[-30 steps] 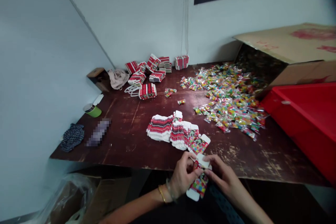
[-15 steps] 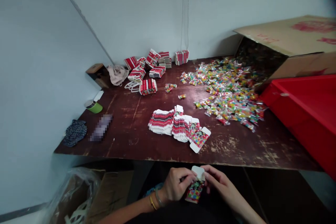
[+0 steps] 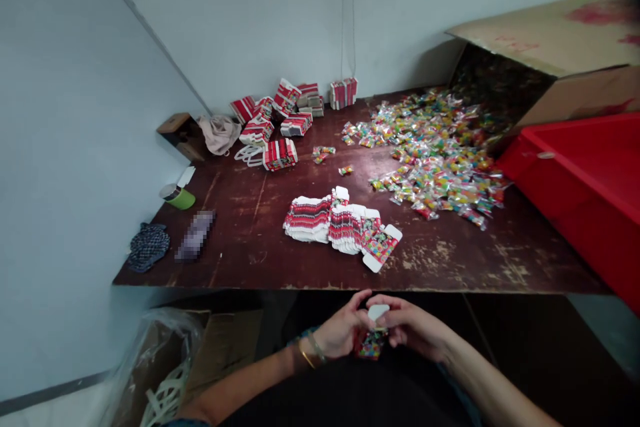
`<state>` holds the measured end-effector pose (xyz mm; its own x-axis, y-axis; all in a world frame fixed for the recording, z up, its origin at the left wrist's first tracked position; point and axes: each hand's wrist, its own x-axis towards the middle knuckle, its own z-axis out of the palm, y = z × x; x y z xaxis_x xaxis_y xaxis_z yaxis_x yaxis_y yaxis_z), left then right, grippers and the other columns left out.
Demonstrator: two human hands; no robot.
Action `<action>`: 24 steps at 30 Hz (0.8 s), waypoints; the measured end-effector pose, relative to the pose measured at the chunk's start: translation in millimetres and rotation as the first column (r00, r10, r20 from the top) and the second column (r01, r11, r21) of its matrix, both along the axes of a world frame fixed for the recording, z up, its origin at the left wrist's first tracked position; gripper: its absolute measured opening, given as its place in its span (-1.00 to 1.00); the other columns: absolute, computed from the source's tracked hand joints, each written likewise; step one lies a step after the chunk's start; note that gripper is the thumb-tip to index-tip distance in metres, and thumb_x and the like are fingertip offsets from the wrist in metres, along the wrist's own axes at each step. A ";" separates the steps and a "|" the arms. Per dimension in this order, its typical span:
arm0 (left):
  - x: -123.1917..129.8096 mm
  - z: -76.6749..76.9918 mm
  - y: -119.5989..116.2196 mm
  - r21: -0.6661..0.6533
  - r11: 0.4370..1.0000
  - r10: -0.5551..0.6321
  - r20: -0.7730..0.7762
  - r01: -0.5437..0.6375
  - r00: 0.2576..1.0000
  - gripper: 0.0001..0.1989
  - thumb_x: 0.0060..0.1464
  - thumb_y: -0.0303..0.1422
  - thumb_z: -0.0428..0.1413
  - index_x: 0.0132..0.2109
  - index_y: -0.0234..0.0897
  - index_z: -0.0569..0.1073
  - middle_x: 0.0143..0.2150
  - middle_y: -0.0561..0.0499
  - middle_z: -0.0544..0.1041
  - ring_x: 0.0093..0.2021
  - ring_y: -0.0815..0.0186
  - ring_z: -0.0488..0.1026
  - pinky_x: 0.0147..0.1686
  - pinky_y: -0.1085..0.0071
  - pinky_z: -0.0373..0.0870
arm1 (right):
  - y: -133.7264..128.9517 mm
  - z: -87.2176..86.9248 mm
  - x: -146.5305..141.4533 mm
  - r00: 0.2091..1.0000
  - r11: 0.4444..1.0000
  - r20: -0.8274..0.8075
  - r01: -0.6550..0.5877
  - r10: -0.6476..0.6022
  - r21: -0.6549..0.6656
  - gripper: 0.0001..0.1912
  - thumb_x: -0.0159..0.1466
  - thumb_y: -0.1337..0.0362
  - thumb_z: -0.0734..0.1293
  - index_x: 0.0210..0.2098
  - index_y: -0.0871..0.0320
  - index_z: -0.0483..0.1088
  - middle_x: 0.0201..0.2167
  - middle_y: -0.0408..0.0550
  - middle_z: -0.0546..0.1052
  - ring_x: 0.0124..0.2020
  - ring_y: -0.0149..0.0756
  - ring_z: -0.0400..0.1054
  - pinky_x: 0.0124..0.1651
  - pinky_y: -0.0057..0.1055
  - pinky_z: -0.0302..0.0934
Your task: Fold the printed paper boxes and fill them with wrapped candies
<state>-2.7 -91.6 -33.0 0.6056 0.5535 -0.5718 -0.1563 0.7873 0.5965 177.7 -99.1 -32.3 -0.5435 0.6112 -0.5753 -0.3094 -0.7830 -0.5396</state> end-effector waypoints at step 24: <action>-22.9 -13.0 4.6 0.236 0.967 -0.091 -0.013 0.092 0.996 -0.40 0.05 -0.33 0.21 0.25 -0.18 0.31 0.21 -0.14 0.37 0.21 0.12 0.29 0.18 0.21 0.16 | -16.0 -4.2 -4.8 0.766 0.371 0.603 -0.505 -0.224 0.779 -0.67 0.34 0.27 0.26 0.08 -0.03 0.43 0.01 0.01 0.45 0.01 -0.22 0.37 0.03 -0.28 0.31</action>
<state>-25.7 -87.0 -46.0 0.6588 0.6152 -0.4330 -0.0889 0.6352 0.7672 173.0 -115.1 -36.5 -0.4956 0.8671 0.0505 0.3732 0.2650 -0.8891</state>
